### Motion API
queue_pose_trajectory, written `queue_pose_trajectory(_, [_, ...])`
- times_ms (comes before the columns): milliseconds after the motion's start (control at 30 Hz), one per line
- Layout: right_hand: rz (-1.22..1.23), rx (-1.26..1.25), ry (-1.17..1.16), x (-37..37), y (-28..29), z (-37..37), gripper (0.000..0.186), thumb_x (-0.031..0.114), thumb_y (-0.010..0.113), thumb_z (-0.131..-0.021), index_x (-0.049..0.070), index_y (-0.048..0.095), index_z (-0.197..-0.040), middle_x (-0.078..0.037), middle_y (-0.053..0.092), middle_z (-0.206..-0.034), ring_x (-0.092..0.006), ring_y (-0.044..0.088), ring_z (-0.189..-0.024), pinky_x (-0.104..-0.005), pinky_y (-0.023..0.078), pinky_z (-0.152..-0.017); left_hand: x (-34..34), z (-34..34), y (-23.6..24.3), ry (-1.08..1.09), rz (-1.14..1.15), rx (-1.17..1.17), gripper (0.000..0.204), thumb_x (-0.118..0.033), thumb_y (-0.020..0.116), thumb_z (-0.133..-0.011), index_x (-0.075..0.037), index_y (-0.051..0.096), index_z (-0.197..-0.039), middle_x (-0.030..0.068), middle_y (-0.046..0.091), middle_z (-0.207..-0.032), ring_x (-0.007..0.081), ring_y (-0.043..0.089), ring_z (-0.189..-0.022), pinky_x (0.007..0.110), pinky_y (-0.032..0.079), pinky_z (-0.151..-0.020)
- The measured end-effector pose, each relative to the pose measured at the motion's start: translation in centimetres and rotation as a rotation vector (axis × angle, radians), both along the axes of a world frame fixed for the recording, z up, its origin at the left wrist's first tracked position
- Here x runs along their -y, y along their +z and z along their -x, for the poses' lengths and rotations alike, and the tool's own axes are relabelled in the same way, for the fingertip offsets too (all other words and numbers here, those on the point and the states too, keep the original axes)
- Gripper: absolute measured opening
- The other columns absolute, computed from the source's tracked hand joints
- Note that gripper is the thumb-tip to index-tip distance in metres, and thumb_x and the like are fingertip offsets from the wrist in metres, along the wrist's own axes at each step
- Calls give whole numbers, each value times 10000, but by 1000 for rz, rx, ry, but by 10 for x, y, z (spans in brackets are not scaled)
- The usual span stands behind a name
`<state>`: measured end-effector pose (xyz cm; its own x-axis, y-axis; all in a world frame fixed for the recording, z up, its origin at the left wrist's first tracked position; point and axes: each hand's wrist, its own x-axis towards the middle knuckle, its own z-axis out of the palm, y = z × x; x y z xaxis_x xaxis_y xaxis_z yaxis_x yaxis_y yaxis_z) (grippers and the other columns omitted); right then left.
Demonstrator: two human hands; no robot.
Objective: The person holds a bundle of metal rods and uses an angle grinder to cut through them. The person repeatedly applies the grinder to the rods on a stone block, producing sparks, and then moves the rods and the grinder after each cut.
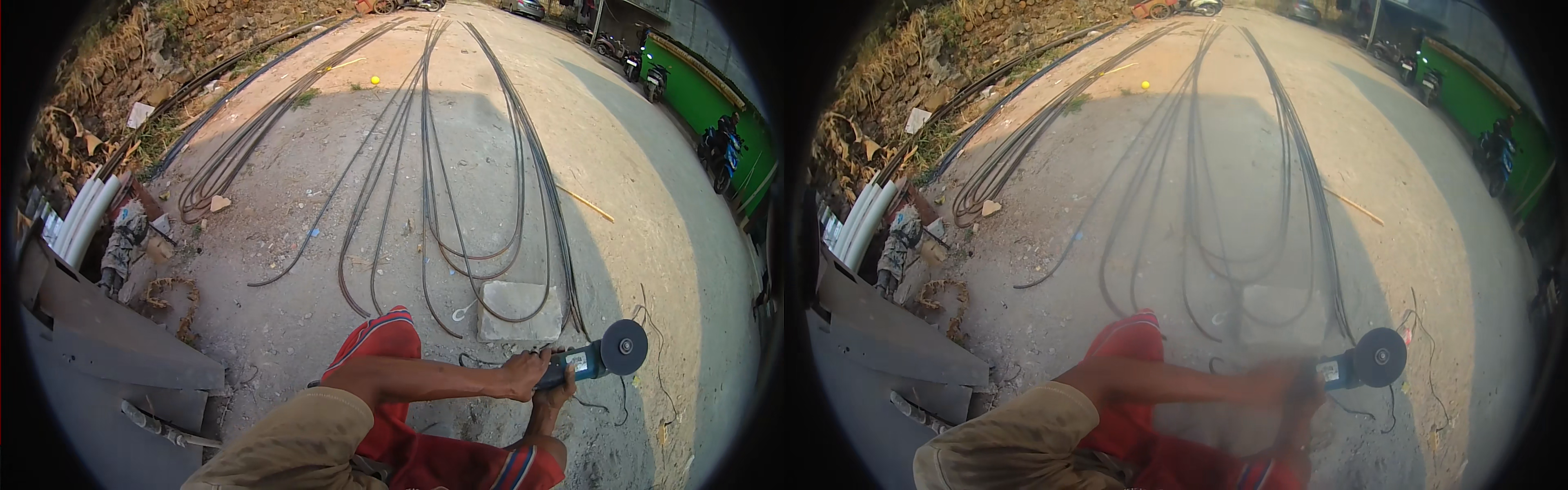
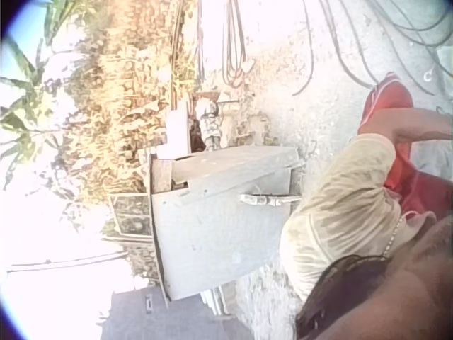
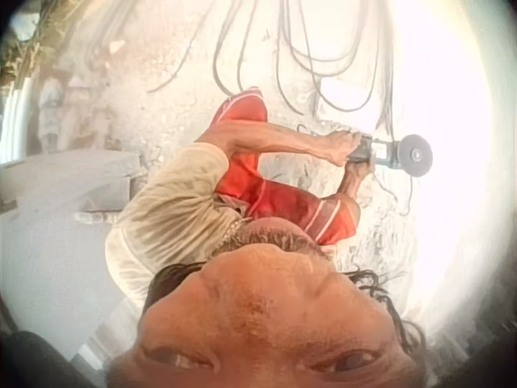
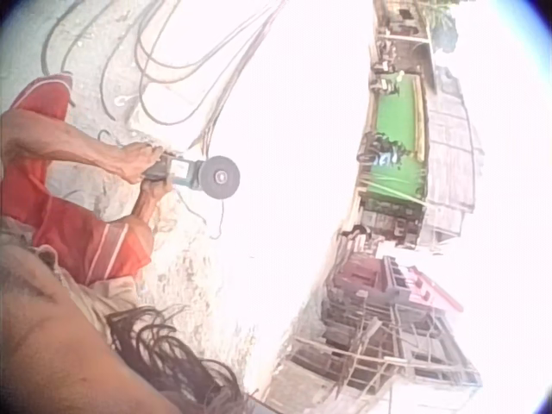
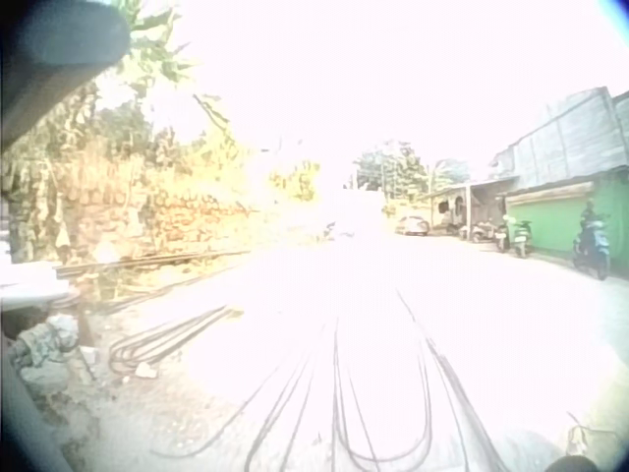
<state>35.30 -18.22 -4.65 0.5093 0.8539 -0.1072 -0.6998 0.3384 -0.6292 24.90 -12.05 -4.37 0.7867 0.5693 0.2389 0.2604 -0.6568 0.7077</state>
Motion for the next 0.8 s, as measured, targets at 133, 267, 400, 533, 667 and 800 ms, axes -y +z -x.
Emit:
queue_pose_trajectory(133, [128, 117, -10, -5, -8, -7, 443, 191, 627, -738, 7, 491, -1118, -132, 588, -976, -245, 594, -905, -382, 468, -867, 3, 6, -11, 57, -31, 16, 753, -87, 724, -574, 140, 265, -1126, 311, 582, -854, 443, 613, -807, 447, 521, -701])
queue_pose_trajectory(267, [206, 222, 91, -3, 1, -4, 347, 146, 639, -701, -32, 549, -984, -107, 601, -862, -214, 605, -764, -337, 496, -741, -10, 29, -20, -91, 16, -32, 726, -274, 778, -599, 126, 412, -1083, 271, 610, -870, 408, 623, -836, 431, 516, -715])
queue_pose_trajectory(400, [393, 401, -101, 11, -23, -27, 288, 106, 659, -675, -38, 563, -906, -77, 586, -749, -185, 578, -627, -311, 483, -611, -53, 80, 55, -437, 22, -755, 603, -417, 768, -625, 37, 602, -985, 200, 645, -920, 367, 628, -883, 422, 511, -734])
queue_pose_trajectory(533, [701, 464, -164, 54, -45, -41, 170, 74, 646, -660, -4, 553, -778, -68, 565, -682, -191, 562, -577, -317, 475, -571, -114, 176, 71, -265, -18, -661, 558, -423, 736, -682, 16, 620, -1006, 201, 644, -975, 357, 624, -909, 418, 499, -768])
queue_pose_trajectory(667, [870, 567, -217, 76, -34, -42, 148, 82, 638, -660, 0, 553, -751, -70, 563, -667, -199, 564, -566, -320, 476, -561, -165, 227, 107, 114, 58, -945, 603, -438, 710, -704, 4, 594, -1098, 194, 638, -1023, 347, 611, -956, 415, 491, -802])
queue_pose_trajectory(800, [912, 509, -214, 76, -41, -27, 146, 87, 635, -661, 0, 555, -748, -72, 562, -662, -203, 564, -563, -321, 476, -557, -169, 260, 108, 206, 97, -654, 623, -453, 698, -714, -3, 584, -1130, 203, 625, -1060, 338, 594, -1001, 410, 481, -832])
